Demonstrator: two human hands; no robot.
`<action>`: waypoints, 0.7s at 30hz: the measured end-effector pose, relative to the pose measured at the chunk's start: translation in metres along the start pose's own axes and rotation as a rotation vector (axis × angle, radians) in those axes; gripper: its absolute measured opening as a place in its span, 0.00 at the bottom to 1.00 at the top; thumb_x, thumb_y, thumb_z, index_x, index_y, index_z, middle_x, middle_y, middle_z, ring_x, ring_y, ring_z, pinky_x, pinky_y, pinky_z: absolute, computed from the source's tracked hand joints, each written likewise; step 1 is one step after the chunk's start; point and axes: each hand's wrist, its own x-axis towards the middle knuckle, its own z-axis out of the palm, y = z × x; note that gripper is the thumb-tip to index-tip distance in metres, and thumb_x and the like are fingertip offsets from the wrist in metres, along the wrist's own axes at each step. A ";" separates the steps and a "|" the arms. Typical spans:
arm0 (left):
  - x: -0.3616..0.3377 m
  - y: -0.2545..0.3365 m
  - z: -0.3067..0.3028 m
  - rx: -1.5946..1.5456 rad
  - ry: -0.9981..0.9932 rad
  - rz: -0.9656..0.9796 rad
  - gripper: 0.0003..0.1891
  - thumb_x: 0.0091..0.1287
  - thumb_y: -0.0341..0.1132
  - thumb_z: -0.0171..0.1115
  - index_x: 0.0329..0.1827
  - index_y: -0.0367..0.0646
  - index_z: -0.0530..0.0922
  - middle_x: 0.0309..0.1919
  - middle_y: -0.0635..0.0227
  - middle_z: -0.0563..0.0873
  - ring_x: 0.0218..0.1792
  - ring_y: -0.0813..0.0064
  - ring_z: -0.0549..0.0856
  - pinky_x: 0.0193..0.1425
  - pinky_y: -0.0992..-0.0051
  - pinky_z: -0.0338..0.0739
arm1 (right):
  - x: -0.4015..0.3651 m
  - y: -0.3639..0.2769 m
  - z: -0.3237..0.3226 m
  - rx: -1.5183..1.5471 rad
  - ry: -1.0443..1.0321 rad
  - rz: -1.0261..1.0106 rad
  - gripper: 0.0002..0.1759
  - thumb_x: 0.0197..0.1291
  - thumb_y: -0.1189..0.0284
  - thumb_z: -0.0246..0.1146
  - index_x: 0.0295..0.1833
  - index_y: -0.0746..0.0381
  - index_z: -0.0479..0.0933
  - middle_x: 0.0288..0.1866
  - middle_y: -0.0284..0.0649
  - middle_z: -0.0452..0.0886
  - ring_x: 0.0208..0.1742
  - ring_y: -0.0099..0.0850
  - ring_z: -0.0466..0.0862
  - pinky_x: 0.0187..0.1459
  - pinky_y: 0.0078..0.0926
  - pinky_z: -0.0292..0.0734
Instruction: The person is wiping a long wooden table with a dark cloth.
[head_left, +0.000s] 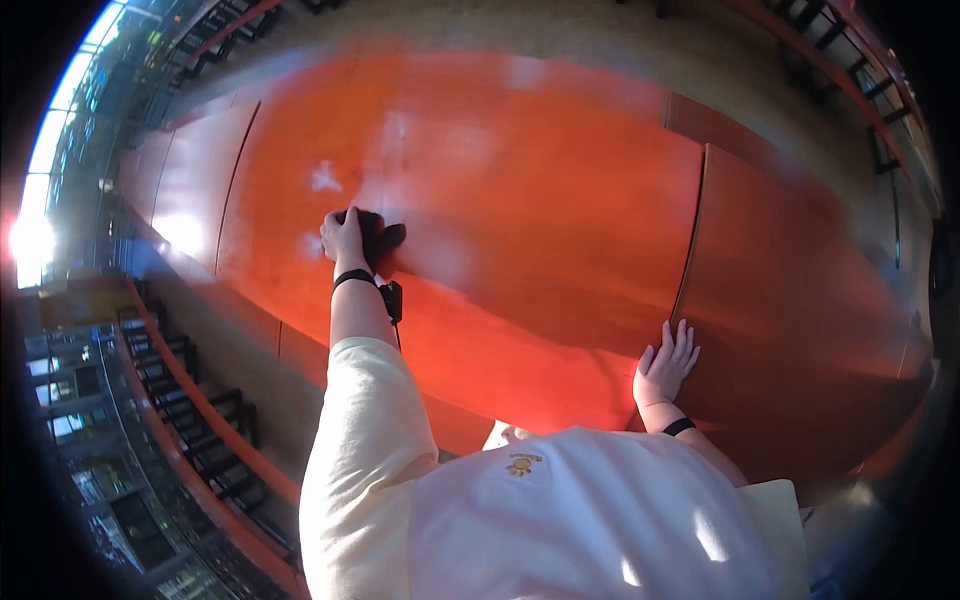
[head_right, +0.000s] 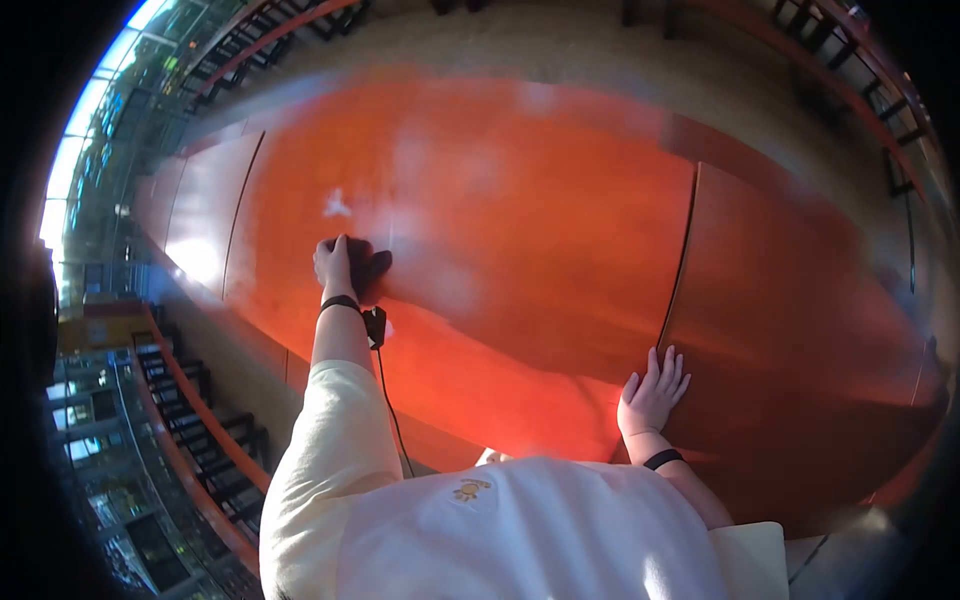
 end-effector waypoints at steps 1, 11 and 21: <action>0.003 0.012 0.000 0.115 -0.020 0.028 0.25 0.63 0.58 0.61 0.53 0.49 0.80 0.54 0.59 0.81 0.60 0.54 0.78 0.63 0.56 0.72 | -0.001 -0.002 -0.003 0.014 -0.043 0.014 0.30 0.64 0.66 0.56 0.72 0.59 0.65 0.78 0.51 0.58 0.79 0.51 0.55 0.76 0.64 0.42; -0.355 0.016 -0.027 0.042 0.039 0.629 0.13 0.58 0.43 0.68 0.41 0.49 0.78 0.45 0.60 0.80 0.52 0.53 0.78 0.58 0.54 0.70 | -0.001 0.006 -0.020 0.263 -0.120 -0.057 0.31 0.64 0.65 0.58 0.73 0.53 0.64 0.80 0.48 0.55 0.81 0.52 0.49 0.75 0.66 0.36; -0.499 0.033 -0.049 -0.054 -0.156 0.881 0.14 0.53 0.41 0.69 0.41 0.50 0.80 0.43 0.66 0.80 0.49 0.58 0.79 0.56 0.57 0.70 | 0.044 0.112 -0.035 0.530 -0.189 -0.553 0.27 0.62 0.72 0.59 0.68 0.60 0.68 0.72 0.49 0.67 0.74 0.50 0.64 0.74 0.50 0.58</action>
